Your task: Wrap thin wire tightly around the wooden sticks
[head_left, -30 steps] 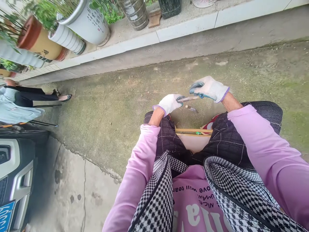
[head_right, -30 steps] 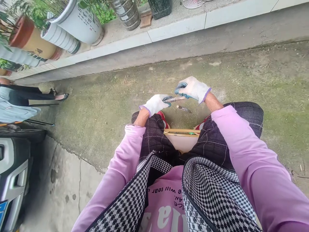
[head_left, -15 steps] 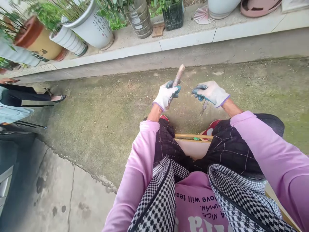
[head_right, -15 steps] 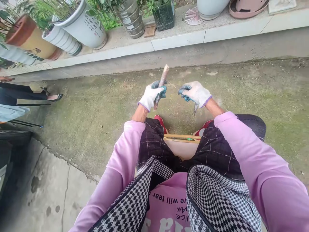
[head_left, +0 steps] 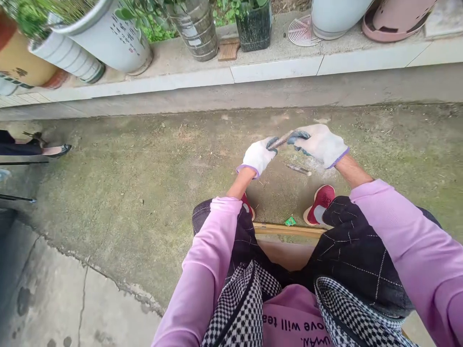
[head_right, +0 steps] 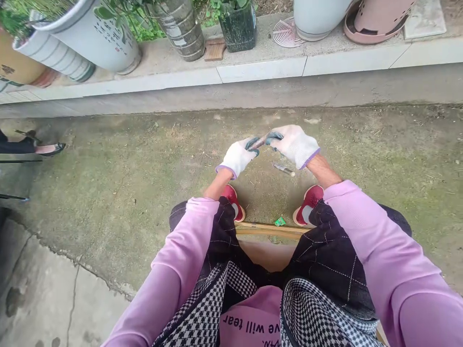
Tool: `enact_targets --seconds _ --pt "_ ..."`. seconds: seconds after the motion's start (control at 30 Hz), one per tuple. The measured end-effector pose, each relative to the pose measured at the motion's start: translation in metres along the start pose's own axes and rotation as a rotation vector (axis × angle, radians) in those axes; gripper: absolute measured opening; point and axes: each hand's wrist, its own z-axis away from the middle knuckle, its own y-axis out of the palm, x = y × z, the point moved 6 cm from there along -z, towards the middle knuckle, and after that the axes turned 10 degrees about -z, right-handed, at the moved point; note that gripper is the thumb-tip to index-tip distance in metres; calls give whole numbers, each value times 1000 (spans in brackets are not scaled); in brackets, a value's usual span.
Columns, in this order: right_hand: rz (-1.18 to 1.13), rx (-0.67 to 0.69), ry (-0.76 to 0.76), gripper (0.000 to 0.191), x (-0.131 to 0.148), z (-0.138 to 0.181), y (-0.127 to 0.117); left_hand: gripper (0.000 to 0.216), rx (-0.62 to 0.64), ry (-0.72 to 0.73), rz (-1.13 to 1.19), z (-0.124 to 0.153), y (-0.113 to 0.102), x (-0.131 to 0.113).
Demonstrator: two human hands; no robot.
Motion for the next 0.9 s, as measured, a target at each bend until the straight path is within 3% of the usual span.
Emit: enact_targets --seconds 0.17,0.3,0.4,0.6,0.73,0.9 --pt "12 19 -19 13 -15 -8 -8 48 105 117 -332 20 11 -28" --pt "-24 58 -20 12 -25 -9 -11 49 126 195 -364 37 10 -37" --pt "-67 77 -9 6 -25 -8 -16 54 124 228 -115 45 4 -35" --pt "-437 10 45 28 -14 1 -8 62 -26 76 633 28 -9 -17" --pt "-485 42 81 24 -4 0 9 62 -68 -107 875 23 -11 -6" --pt "-480 115 68 13 6 -9 22 62 -18 -184 1020 30 -16 -3"
